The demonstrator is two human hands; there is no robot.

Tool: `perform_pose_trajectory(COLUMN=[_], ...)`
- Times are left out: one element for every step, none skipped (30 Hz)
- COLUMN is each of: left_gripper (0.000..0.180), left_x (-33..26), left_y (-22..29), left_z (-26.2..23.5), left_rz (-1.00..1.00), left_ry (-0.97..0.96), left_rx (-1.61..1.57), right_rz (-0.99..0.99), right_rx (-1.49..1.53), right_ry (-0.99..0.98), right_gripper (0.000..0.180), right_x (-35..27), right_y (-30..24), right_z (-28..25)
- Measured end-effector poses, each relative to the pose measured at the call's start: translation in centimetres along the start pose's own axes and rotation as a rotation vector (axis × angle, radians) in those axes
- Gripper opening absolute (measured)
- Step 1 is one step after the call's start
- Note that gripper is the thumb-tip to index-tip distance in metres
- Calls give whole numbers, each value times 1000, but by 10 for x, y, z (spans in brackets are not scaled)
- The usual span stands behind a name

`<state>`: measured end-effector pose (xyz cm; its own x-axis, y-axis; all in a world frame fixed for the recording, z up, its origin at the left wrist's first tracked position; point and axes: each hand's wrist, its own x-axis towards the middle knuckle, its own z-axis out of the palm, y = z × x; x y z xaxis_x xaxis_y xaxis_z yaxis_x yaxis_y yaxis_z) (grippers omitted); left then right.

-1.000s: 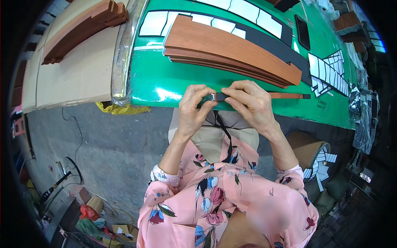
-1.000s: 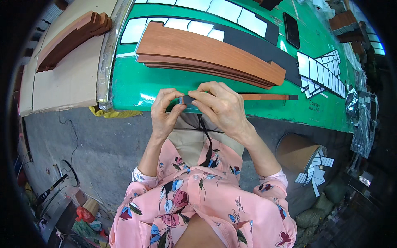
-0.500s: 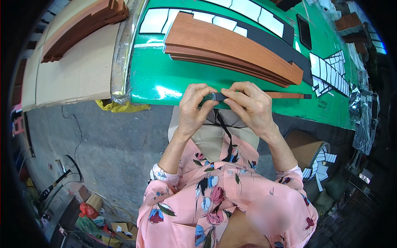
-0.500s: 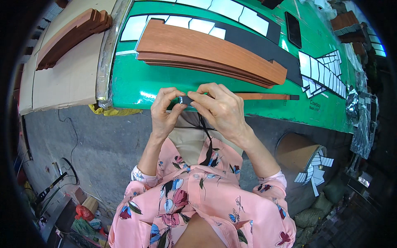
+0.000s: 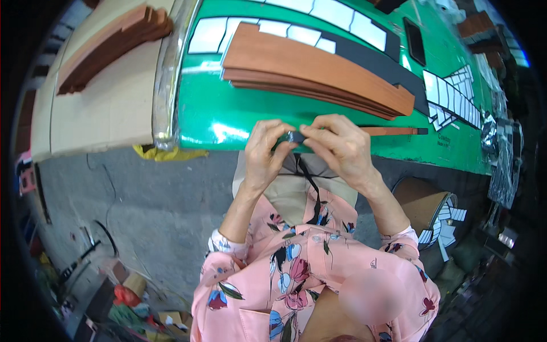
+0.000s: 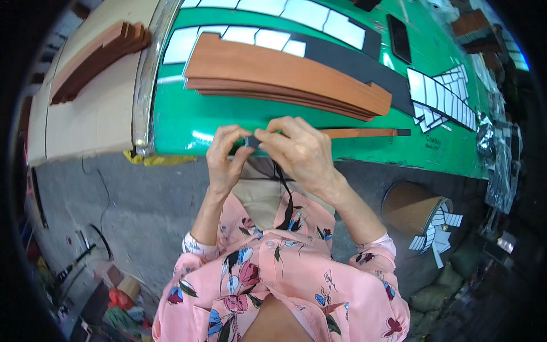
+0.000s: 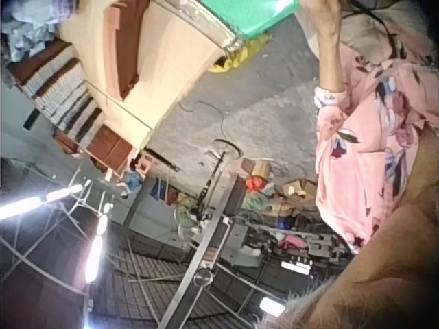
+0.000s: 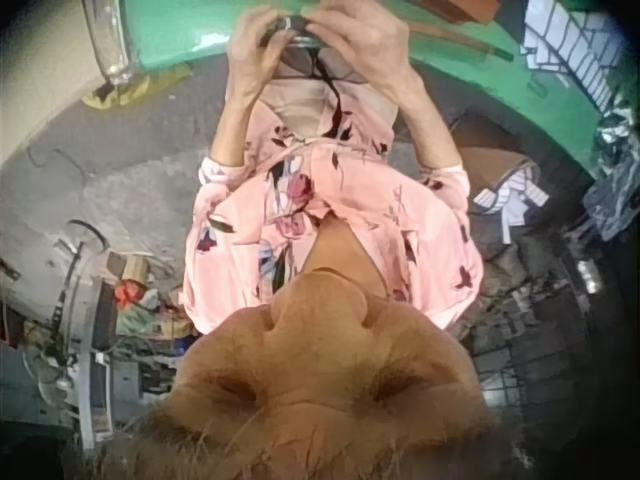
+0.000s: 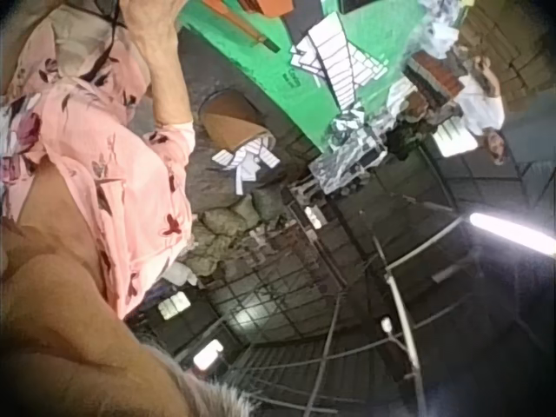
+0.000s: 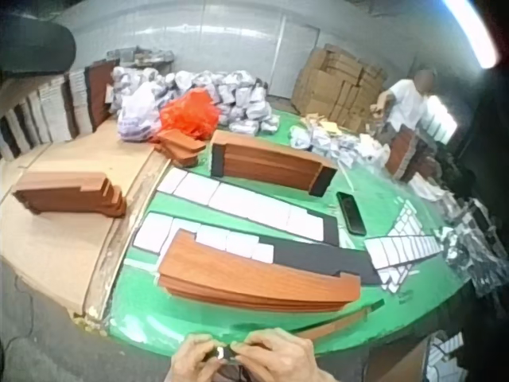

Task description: Applying black adhesive foam strips to wooden furniture components.

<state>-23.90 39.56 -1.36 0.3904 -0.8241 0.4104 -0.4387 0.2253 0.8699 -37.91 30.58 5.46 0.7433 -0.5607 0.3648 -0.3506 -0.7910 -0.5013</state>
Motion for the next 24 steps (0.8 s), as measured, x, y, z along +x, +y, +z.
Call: perform_pose_trajectory(left_gripper=[27,26,25,24,22,22,23,24,25,26,25,25,25,25,25,25,26,26,27,27,26,26,26,26], left_x=[1,-2,-5,-8,-10,-19,-22,-25,-28,-33,-31,-29,-26,-24,-23,-21,-22,-23,-23,-22,-21,-20,-20,-19], left_y=[1,-2,-3,-5,-9,-15,-18,-16,-15,-19,-16,-13,-11,-9,-8,-7,-8,-9,-9,-9,-7,-6,-5,-5], left_z=[5,11,17,17,9,-1,-5,-8,-9,-7,-4,0,2,3,4,4,3,2,3,2,1,-1,0,1], left_rz=[-7,1,-24,-17,-24,-36,-1,31,43,54,119,179,195,217,236,246,252,256,245,250,243,233,233,216], left_ry=[-13,-27,-55,-62,-51,-57,-41,-56,-29,-6,2,13,17,-5,-27,-22,-16,-11,0,-1,-20,-40,-46,-52], left_rx=[31,46,75,79,104,106,84,132,134,131,131,136,142,153,168,179,188,196,196,204,206,211,221,207], right_rz=[-45,-87,-89,-97,-114,-102,-91,-84,-92,-104,-102,-102,-113,-101,-88,-99,-102,-102,-158,-162,-161,-158,-136,-132], right_rx=[-13,-48,-68,-87,-60,-39,-7,18,49,86,78,79,77,115,158,164,126,89,85,90,100,114,141,152], right_ry=[17,37,56,80,98,82,101,123,144,163,189,211,225,257,286,295,218,142,185,191,218,243,229,235], right_gripper=[18,16,15,14,17,20,23,25,25,25,25,26,26,25,25,25,21,19,18,18,18,18,19,19], right_x=[-1,-4,-9,-13,-10,-8,-11,-16,-19,-23,-26,-29,-29,-31,-33,-34,-36,-37,-36,-36,-37,-36,-37,-38], right_y=[3,11,16,16,13,6,6,6,5,6,5,6,5,5,5,6,7,9,11,12,14,13,13,13], right_z=[-3,-8,-12,-9,-2,5,15,24,29,29,23,18,15,12,11,9,8,11,14,17,20,21,20,19])
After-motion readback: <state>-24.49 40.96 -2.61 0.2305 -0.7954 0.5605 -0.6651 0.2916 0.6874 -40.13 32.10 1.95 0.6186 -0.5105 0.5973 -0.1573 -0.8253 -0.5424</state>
